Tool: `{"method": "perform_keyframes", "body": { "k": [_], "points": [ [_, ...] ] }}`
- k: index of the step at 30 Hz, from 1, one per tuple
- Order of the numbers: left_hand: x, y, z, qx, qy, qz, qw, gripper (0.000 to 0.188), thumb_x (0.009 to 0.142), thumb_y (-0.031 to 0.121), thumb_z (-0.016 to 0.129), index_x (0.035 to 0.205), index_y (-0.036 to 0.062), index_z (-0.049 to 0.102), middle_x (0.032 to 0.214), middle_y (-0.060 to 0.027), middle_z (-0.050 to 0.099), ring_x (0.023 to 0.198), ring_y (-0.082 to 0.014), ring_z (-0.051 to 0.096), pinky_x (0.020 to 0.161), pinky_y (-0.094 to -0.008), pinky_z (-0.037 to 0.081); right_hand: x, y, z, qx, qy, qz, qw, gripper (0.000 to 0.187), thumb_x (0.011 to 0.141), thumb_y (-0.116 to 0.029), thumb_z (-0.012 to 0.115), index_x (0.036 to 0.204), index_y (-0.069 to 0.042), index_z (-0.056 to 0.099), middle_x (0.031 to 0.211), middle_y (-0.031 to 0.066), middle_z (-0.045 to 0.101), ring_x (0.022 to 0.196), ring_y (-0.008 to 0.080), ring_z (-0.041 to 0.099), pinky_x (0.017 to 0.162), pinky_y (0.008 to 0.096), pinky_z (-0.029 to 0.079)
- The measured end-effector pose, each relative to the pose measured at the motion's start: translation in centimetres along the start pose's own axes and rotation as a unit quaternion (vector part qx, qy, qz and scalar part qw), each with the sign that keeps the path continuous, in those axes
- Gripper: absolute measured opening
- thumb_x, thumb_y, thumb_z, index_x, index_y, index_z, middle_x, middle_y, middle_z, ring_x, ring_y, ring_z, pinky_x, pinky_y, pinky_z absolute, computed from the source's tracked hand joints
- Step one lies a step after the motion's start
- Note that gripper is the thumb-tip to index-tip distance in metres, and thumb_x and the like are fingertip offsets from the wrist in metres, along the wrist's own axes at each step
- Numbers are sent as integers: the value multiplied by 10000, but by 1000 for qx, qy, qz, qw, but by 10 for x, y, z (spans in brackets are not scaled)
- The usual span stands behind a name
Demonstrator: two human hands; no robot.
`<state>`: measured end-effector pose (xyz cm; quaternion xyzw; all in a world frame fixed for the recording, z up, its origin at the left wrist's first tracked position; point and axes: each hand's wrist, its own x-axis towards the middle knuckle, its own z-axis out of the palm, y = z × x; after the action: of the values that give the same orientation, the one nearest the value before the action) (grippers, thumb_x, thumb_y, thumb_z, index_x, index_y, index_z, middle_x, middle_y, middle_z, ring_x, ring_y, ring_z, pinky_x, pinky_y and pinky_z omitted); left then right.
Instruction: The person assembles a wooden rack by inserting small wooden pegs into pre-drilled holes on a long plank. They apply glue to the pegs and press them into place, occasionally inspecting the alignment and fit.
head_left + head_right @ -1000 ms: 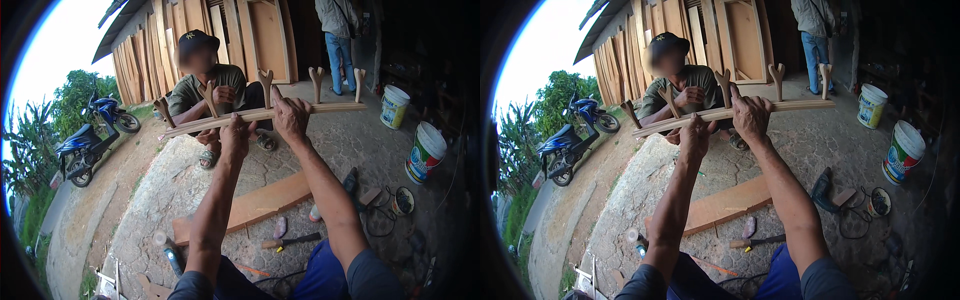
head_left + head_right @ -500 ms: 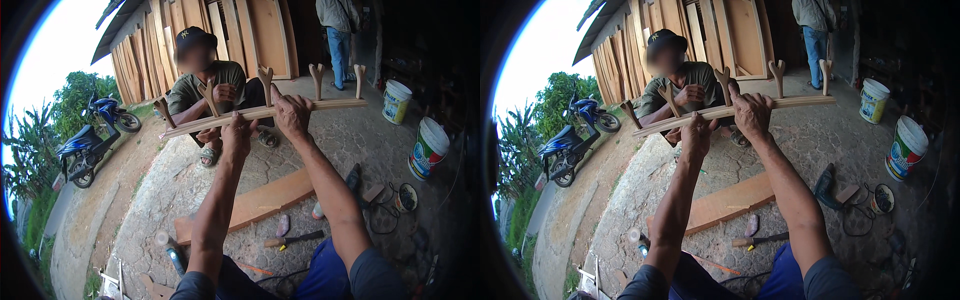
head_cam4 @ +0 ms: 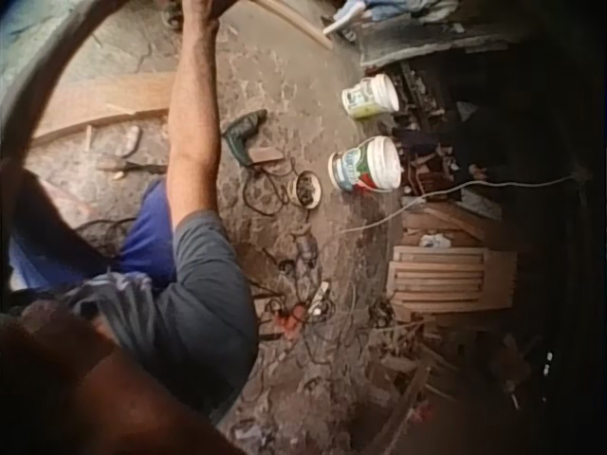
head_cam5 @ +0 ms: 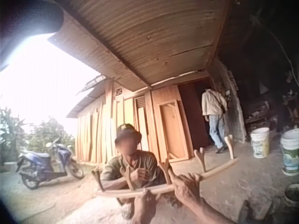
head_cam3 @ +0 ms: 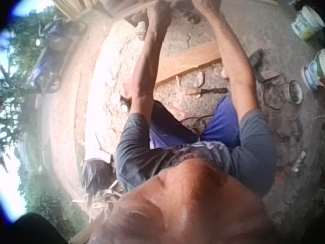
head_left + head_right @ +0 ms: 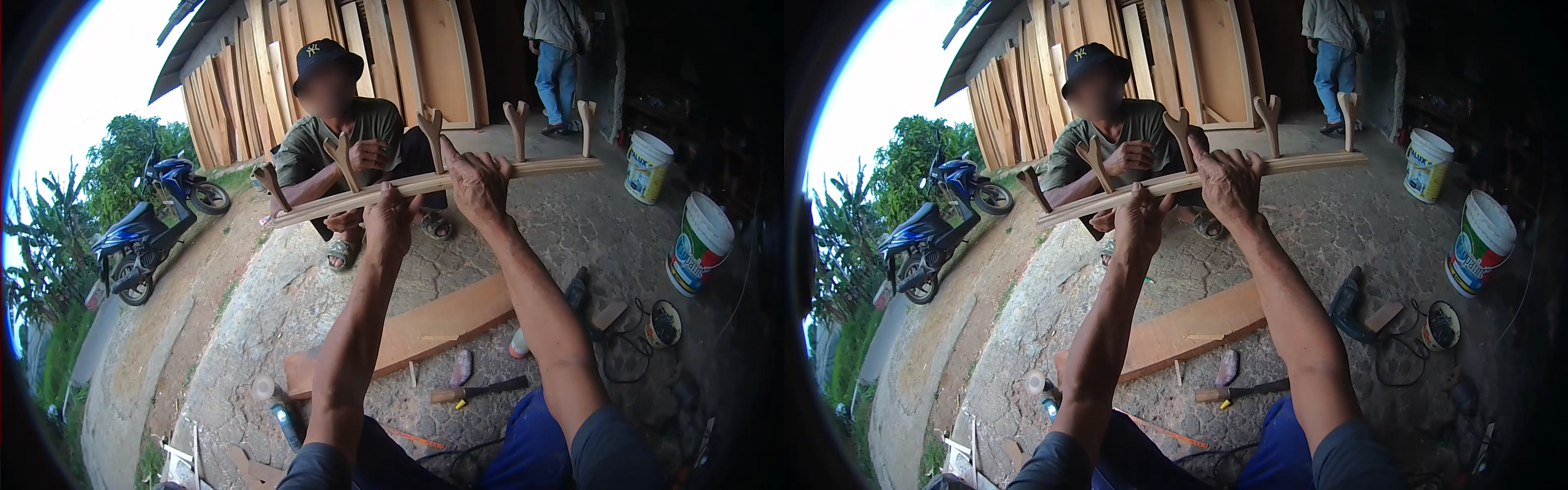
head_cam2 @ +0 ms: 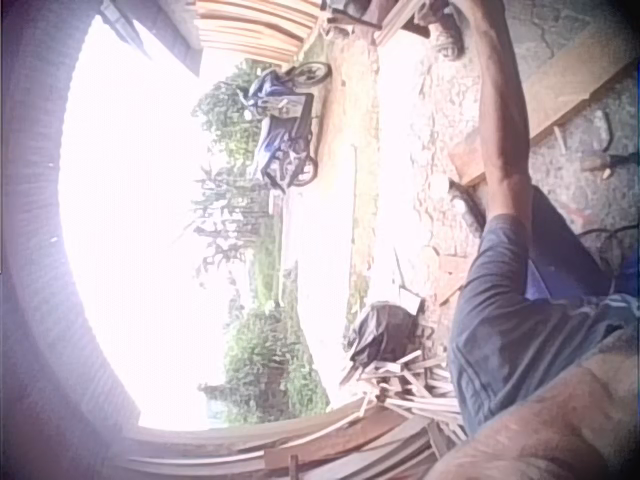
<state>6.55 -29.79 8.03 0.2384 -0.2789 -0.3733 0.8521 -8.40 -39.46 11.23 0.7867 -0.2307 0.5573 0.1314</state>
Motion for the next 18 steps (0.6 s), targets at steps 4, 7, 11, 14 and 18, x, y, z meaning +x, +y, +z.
{"method": "perform_keyframes", "body": {
  "k": [4,7,11,14,18],
  "points": [
    [-1,-1,0,0,8,-1,1000,130,999,174,543,1035,62,487,893,23,519,819,-85,578,866,-430,583,0,0,1,4,-9,2,1000,482,924,-162,574,1398,-233,523,850,0,644,885,188,577,914,427,316],
    [-1,-1,2,5,14,-4,1000,128,998,177,544,1021,62,493,890,19,517,835,-96,581,868,-430,584,-1,1,1,5,-14,4,1000,488,924,-158,572,1402,-240,518,855,1,642,889,188,578,929,432,313],
    [-2,0,1,6,15,2,1000,132,997,181,545,1002,56,502,886,10,514,846,-116,589,869,-431,586,-1,-1,0,5,-22,5,1000,489,924,-153,569,1402,-241,518,862,4,639,892,189,578,935,434,312],
    [-2,0,1,9,15,2,1000,139,999,183,542,996,50,503,880,0,510,853,-135,596,869,-426,587,0,-1,-1,4,-24,6,1000,484,926,-156,566,1401,-239,520,859,5,633,895,191,577,936,437,312],
    [-1,-1,2,7,7,6,1000,147,1002,182,535,990,40,498,881,-14,507,873,-156,602,871,-418,586,0,-1,-2,2,-19,1,1000,476,931,-159,562,1400,-235,522,851,2,628,892,187,575,938,433,310]
  ]
}}
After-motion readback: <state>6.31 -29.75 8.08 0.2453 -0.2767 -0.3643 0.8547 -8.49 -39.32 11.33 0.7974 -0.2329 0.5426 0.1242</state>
